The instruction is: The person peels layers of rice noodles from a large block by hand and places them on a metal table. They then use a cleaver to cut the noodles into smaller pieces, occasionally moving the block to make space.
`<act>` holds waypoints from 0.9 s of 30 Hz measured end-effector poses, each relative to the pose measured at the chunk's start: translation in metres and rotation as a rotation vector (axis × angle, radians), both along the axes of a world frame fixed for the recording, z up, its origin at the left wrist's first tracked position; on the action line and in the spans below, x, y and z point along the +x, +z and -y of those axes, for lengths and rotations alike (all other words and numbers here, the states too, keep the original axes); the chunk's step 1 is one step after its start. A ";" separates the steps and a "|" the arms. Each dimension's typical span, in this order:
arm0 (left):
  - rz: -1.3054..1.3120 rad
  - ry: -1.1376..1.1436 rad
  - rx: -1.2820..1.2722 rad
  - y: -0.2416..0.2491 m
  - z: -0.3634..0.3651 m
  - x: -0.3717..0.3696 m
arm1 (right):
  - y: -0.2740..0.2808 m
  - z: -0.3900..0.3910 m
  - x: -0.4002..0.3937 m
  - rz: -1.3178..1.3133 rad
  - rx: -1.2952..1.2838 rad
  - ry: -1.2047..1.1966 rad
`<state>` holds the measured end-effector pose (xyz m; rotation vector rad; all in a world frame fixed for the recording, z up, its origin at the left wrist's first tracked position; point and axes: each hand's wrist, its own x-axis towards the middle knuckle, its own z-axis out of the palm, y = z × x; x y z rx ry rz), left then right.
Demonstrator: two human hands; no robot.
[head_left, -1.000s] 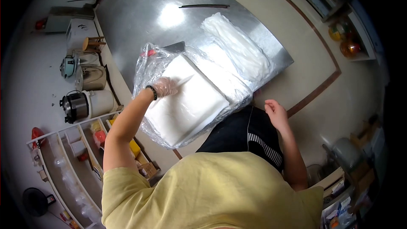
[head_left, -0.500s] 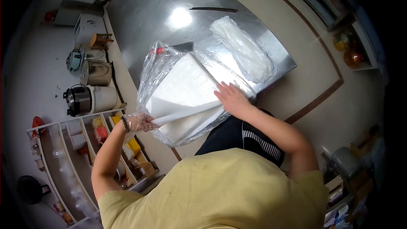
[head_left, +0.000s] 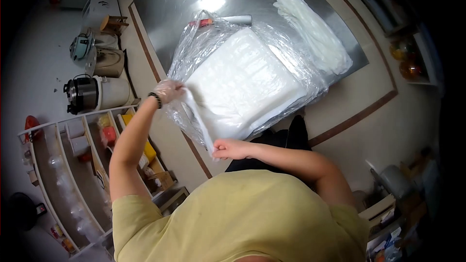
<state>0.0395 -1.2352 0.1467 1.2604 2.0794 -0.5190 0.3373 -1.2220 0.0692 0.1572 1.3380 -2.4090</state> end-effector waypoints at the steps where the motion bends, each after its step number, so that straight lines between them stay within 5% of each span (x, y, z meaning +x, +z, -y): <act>1: -0.057 -0.205 0.206 -0.030 0.010 -0.007 | -0.007 0.000 0.001 0.007 0.010 -0.003; 2: -0.115 -0.408 0.414 -0.030 0.005 0.006 | -0.016 -0.005 0.007 0.017 0.286 -0.074; 3: 0.181 0.191 0.307 -0.028 -0.001 0.020 | -0.024 -0.011 0.013 0.027 0.563 -0.142; 5: 0.341 0.293 0.426 -0.078 0.023 0.003 | -0.020 -0.026 0.025 0.060 0.899 -0.276; 8: 0.483 0.315 0.657 -0.089 0.036 0.009 | -0.012 -0.041 0.035 0.105 1.025 -0.246; 10: -0.112 -0.156 0.448 -0.063 0.031 0.022 | -0.009 -0.042 0.033 0.110 1.069 -0.258; 14: -0.194 -0.321 0.372 -0.041 0.030 0.024 | -0.015 -0.034 0.026 0.030 1.152 -0.318; 16: -0.009 -0.413 0.206 -0.030 0.031 0.025 | -0.016 -0.035 0.023 -0.012 1.223 -0.323; 18: 0.005 -0.376 0.142 -0.045 0.057 0.016 | -0.017 -0.036 0.018 -0.059 1.292 -0.326; 22: 0.452 -0.011 0.031 -0.003 0.099 0.036 | -0.005 -0.039 0.011 -0.072 1.407 -0.268; 24: 0.587 -0.121 0.211 0.036 0.117 0.039 | -0.002 -0.040 0.009 -0.045 1.411 -0.247; 27: 0.443 -0.091 0.165 0.099 0.126 0.048 | -0.017 -0.038 0.007 -0.116 1.380 -0.281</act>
